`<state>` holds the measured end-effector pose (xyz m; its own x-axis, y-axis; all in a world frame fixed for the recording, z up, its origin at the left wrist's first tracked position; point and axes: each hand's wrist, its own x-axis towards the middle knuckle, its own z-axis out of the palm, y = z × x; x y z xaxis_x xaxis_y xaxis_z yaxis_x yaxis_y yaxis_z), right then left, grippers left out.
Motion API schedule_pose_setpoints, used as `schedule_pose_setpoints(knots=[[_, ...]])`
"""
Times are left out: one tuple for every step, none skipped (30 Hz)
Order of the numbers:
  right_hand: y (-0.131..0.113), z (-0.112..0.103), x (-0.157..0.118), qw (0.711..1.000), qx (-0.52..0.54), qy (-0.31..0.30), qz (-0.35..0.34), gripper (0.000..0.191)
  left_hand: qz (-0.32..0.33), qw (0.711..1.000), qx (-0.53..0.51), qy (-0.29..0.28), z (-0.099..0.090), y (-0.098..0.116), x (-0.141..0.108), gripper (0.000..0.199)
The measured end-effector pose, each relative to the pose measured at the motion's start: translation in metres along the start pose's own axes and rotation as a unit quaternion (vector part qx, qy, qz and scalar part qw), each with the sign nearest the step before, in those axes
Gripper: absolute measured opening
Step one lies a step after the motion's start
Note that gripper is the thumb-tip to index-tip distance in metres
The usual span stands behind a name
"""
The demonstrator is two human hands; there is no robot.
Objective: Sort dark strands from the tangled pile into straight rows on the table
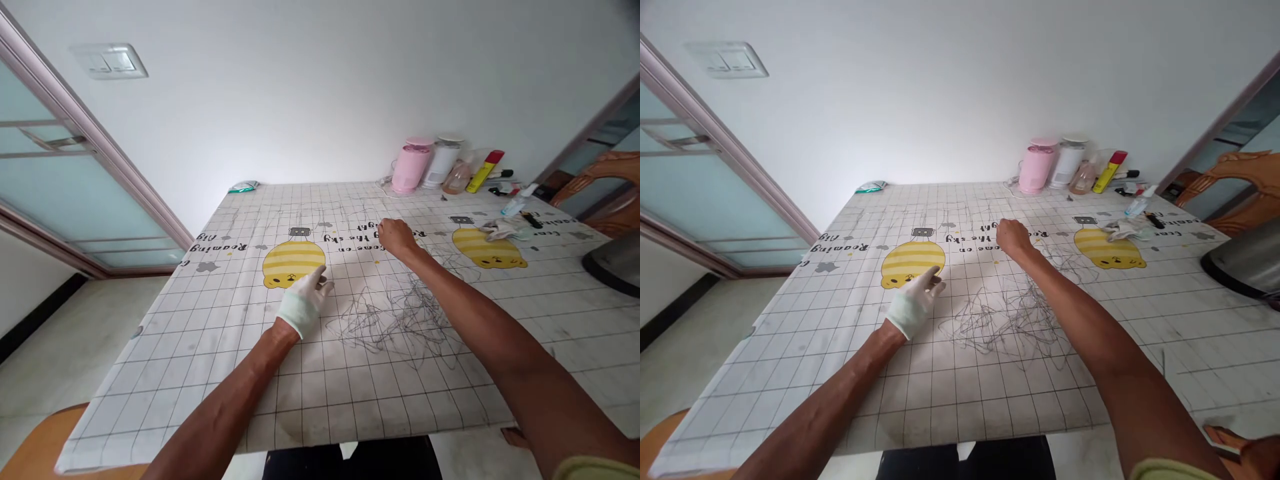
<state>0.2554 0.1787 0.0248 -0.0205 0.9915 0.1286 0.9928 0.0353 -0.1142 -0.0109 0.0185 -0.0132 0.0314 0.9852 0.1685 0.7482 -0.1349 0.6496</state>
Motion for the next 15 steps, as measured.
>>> schedule_pose_setpoints(knots=[[0.0, 0.003, 0.012, 1.0, 0.0, -0.009, 0.01, 0.031, -0.003, 1.0, 0.001, -0.007, 0.002, -0.001, 0.0, 0.037], [-0.001, 0.007, 0.024, 1.0, 0.001, -0.015, 0.018, 0.029, -0.005, 1.0, 0.003, -0.011, 0.003, -0.002, 0.001, 0.037], [-0.001, 0.011, 0.035, 0.999, 0.001, -0.021, 0.026, 0.029, -0.009, 1.0, 0.006, -0.013, 0.004, -0.004, 0.002, 0.037], [-0.002, 0.016, 0.044, 0.999, 0.002, -0.026, 0.034, 0.028, -0.013, 1.0, 0.01, -0.014, 0.006, -0.006, 0.003, 0.037], [-0.002, 0.02, 0.053, 0.999, 0.003, -0.031, 0.042, 0.028, -0.016, 1.0, 0.014, -0.014, 0.007, -0.008, 0.005, 0.038], [-0.003, 0.023, 0.062, 0.998, 0.005, -0.035, 0.048, 0.028, -0.02, 1.0, 0.017, -0.015, 0.009, -0.009, 0.006, 0.038], [-0.003, 0.026, 0.07, 0.998, 0.006, -0.04, 0.054, 0.028, -0.023, 0.999, 0.02, -0.015, 0.01, -0.01, 0.006, 0.038], [-0.004, 0.029, 0.077, 0.997, 0.008, -0.044, 0.059, 0.028, -0.025, 0.999, 0.023, -0.016, 0.012, -0.011, 0.006, 0.039], [-0.004, 0.031, 0.083, 0.997, 0.01, -0.047, 0.063, 0.027, -0.026, 0.999, 0.025, -0.017, 0.013, -0.011, 0.006, 0.039], [-0.005, 0.033, 0.089, 0.997, 0.011, -0.05, 0.065, 0.027, -0.025, 0.999, 0.024, -0.018, 0.014, -0.011, 0.005, 0.04], [-0.005, 0.034, 0.094, 0.996, 0.012, -0.053, 0.067, 0.026, -0.02, 0.999, 0.021, -0.019, 0.015, -0.011, 0.003, 0.041], [-0.006, 0.035, 0.099, 0.996, 0.013, -0.054, 0.067, 0.027, -0.014, 1.0, 0.016, -0.02, 0.016, -0.011, 0.002, 0.041], [-0.006, 0.036, 0.103, 0.996, 0.013, -0.055, 0.066, 0.027, -0.008, 1.0, 0.012, -0.021, 0.016, -0.011, 0.0, 0.041], [-0.007, 0.037, 0.106, 0.996, 0.013, -0.056, 0.064, 0.028, -0.004, 1.0, 0.008, -0.023, 0.016, -0.01, -0.001, 0.04], [-0.007, 0.038, 0.109, 0.996, 0.013, -0.056, 0.062, 0.029, -0.002, 1.0, 0.005, -0.026, 0.016, -0.01, -0.002, 0.04]])
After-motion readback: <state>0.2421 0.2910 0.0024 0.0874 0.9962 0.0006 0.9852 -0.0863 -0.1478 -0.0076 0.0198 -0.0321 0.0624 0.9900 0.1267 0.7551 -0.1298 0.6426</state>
